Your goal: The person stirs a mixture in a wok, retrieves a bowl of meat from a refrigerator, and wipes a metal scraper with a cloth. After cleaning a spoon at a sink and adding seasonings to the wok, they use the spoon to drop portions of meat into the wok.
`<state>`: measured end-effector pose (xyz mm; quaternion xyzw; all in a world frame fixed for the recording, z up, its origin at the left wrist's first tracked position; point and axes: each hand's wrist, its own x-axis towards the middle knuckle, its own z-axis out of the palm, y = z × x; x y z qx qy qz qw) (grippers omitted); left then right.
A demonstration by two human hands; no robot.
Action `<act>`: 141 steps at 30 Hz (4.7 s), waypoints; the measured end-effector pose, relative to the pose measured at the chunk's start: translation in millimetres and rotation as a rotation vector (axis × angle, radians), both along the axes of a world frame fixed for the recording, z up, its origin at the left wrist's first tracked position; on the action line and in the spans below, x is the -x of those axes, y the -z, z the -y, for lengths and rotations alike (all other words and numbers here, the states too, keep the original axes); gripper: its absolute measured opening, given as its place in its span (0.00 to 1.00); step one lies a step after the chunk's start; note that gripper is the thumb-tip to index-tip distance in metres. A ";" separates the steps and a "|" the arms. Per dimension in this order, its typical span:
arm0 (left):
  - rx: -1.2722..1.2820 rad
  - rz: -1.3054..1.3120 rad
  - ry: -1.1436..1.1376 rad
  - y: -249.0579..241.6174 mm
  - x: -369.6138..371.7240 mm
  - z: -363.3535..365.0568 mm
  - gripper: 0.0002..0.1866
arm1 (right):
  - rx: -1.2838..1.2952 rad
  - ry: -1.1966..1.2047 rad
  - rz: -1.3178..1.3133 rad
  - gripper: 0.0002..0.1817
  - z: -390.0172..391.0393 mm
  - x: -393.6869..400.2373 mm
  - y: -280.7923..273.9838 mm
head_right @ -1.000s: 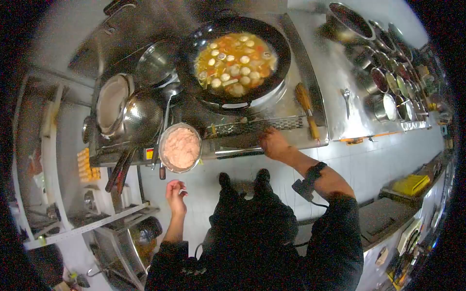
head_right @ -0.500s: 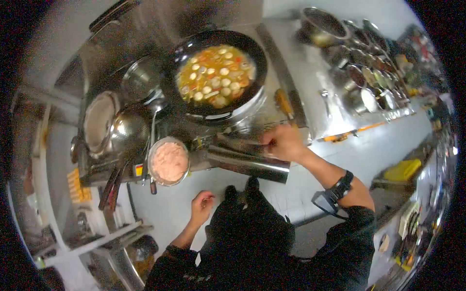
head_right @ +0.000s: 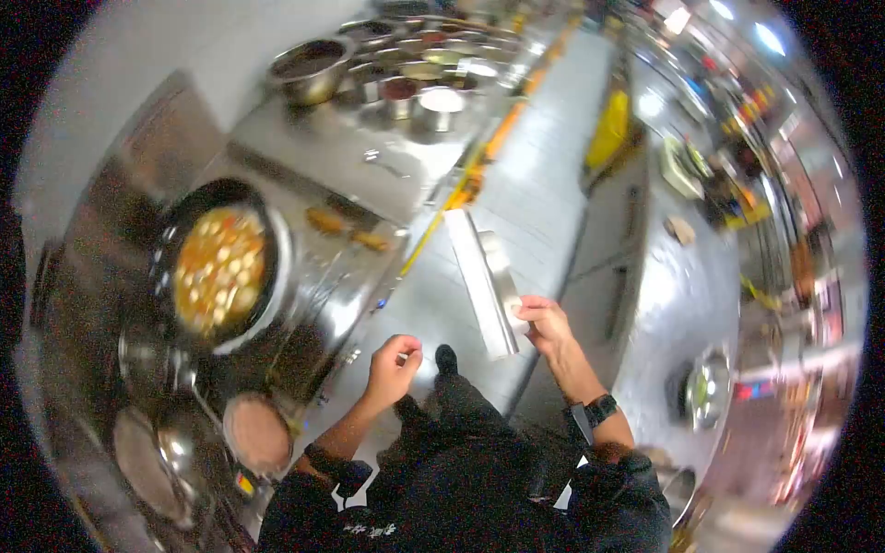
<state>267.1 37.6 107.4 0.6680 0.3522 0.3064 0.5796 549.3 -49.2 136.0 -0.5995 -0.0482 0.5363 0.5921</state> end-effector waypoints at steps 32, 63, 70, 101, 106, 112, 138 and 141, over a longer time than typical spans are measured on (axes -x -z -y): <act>0.550 -0.426 0.658 75.2 -272.9 12.5 0.05 | 0.352 0.377 0.552 0.08 141.4 -182.8 60.3; 0.405 -0.594 1.098 59.5 -585.2 157.7 0.13 | -0.220 1.487 -0.370 0.06 226.3 -247.3 135.6; -0.314 -0.323 1.121 109.3 -735.3 78.9 0.06 | -0.011 1.278 -0.331 0.10 253.4 -229.8 114.7; 0.543 -0.397 1.687 -14.1 -823.8 170.6 0.14 | 0.227 1.722 -0.004 0.08 207.1 -244.9 109.7; -0.397 -0.058 2.093 -9.3 -756.8 202.9 0.12 | 0.167 1.810 0.036 0.08 202.7 -251.4 126.8; -0.554 0.199 2.154 42.3 -709.8 258.1 0.13 | 0.629 1.631 0.288 0.08 203.9 -242.1 158.9; -1.105 -0.195 1.904 37.6 -675.4 245.1 0.21 | 0.624 1.484 0.189 0.13 196.7 -250.8 148.7; -1.077 -0.235 1.901 30.0 -683.4 247.1 0.21 | 0.724 1.286 0.207 0.17 216.9 -247.3 116.1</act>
